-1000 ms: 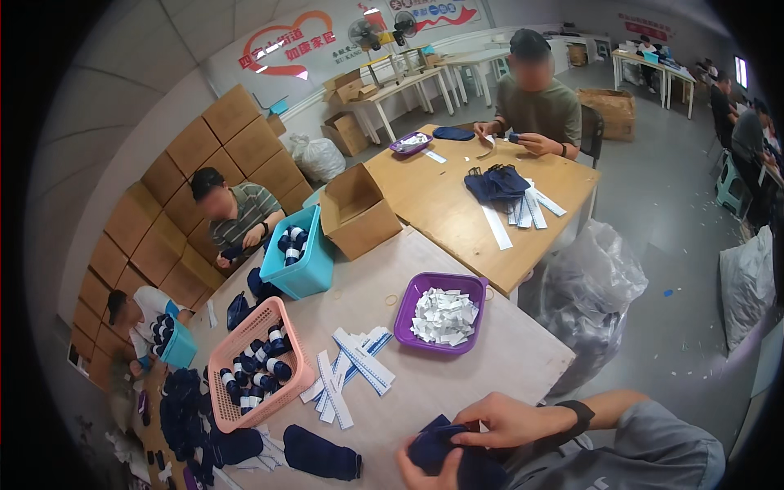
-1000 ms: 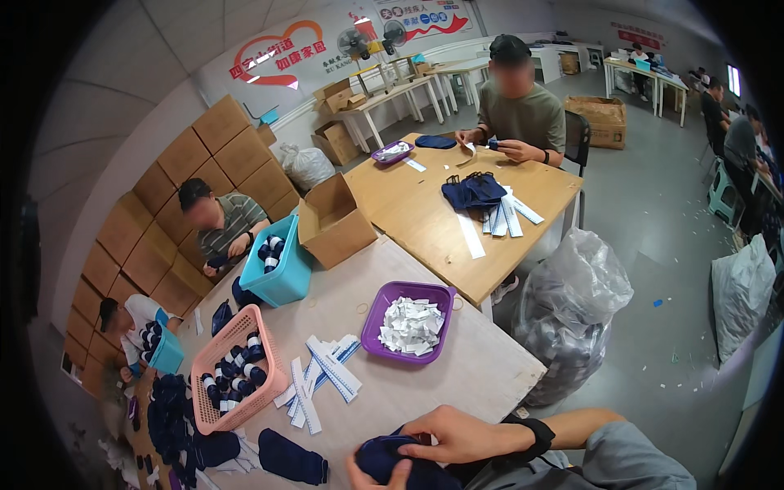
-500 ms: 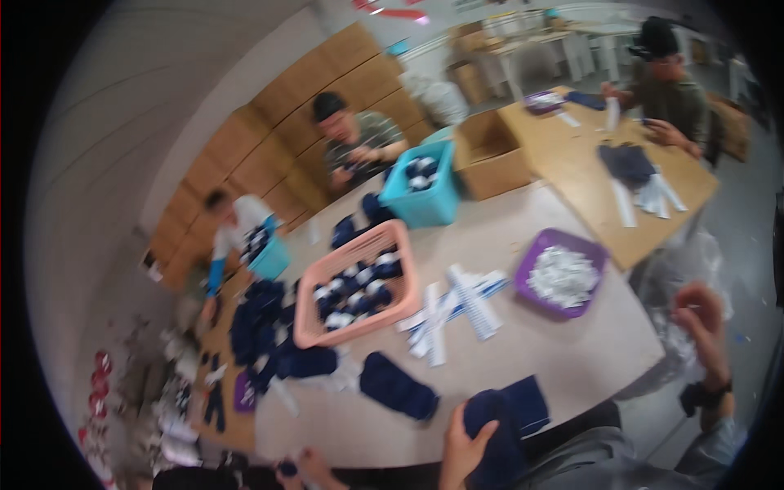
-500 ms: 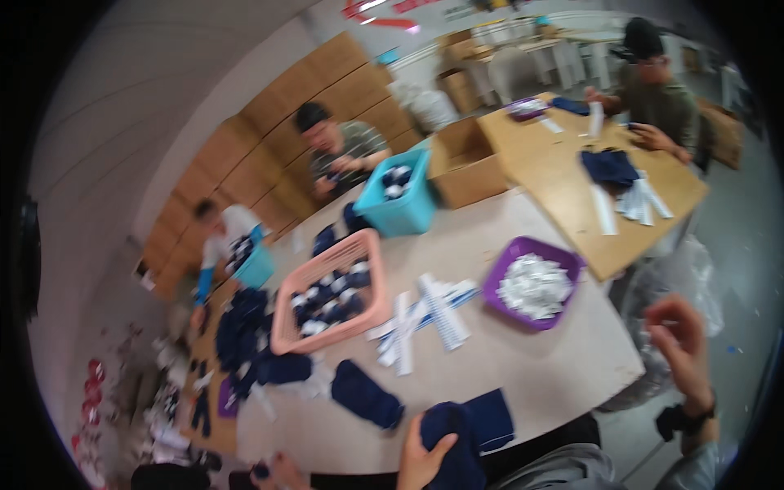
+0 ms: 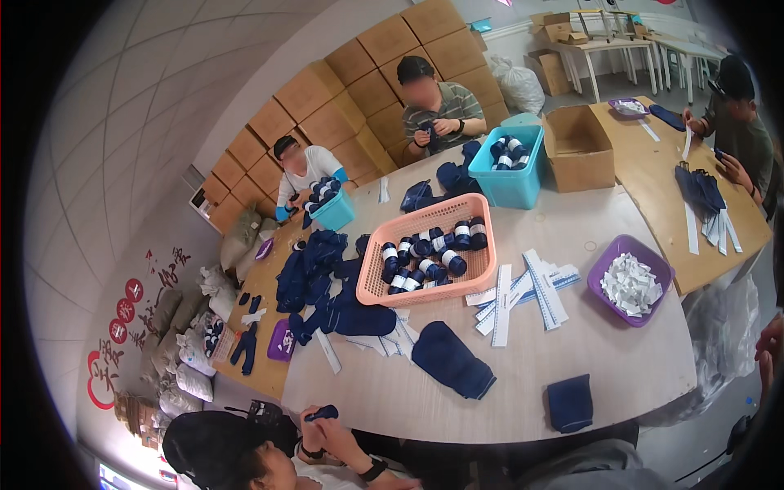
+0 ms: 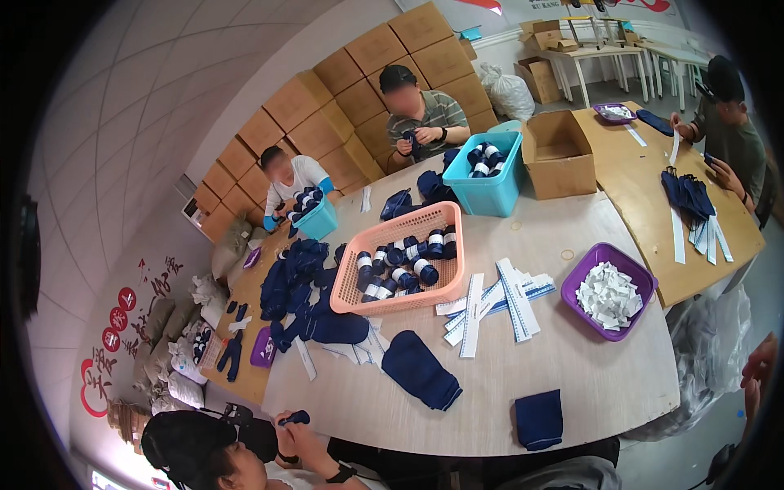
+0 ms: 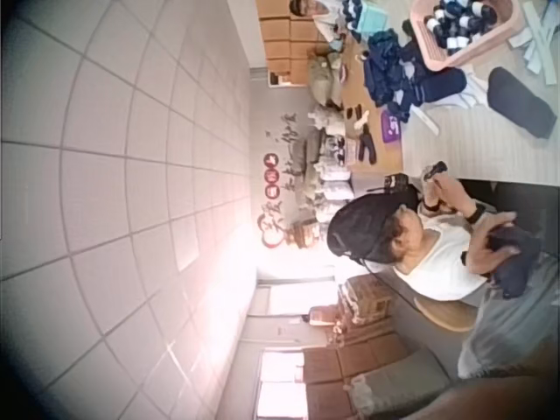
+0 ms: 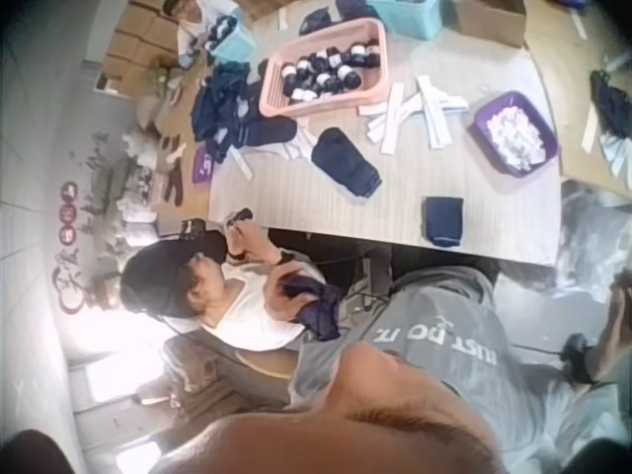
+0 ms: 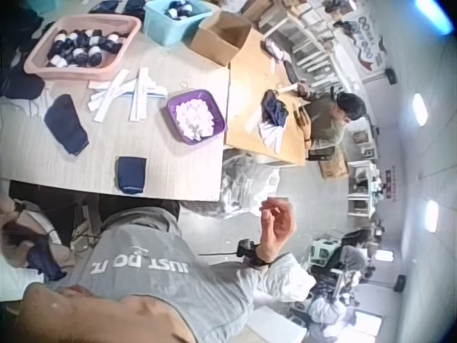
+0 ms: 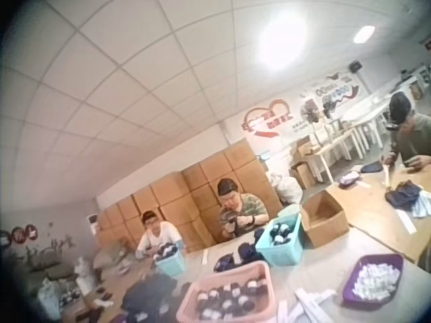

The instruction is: Applying white fabric strips to blue slipper components in a manufacturing setting.

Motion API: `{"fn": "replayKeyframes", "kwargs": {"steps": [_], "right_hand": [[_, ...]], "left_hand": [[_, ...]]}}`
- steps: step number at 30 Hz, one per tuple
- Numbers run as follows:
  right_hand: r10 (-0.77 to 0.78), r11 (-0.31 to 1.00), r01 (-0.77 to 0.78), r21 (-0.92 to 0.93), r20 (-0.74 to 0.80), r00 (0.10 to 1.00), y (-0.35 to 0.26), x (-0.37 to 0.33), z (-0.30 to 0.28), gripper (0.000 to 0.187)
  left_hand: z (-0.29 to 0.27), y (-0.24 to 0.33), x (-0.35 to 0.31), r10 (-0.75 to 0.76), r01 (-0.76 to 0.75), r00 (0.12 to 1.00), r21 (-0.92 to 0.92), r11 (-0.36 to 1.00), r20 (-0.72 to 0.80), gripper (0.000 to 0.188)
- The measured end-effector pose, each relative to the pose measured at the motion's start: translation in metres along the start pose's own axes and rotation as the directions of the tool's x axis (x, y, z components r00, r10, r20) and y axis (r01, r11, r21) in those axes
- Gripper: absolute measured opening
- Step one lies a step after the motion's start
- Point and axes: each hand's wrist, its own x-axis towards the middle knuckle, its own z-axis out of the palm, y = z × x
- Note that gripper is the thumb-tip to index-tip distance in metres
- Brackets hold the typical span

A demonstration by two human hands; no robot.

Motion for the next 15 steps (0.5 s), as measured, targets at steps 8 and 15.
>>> {"fn": "replayKeyframes", "kwargs": {"steps": [8,15], "right_hand": [[-0.048,0.989,0.068,-0.132,0.152,0.987,0.008,0.023,0.015,0.035],[-0.215,0.974,0.223,-0.033,0.171,0.962,0.056,0.021,0.042,0.034]], "left_hand": [[0.057,0.013,0.1,-0.217,0.192,0.937,0.114,0.975,0.274,0.039],[0.127,-0.079,0.134,-0.253,0.084,0.872,0.381,0.921,0.42,0.032]]}}
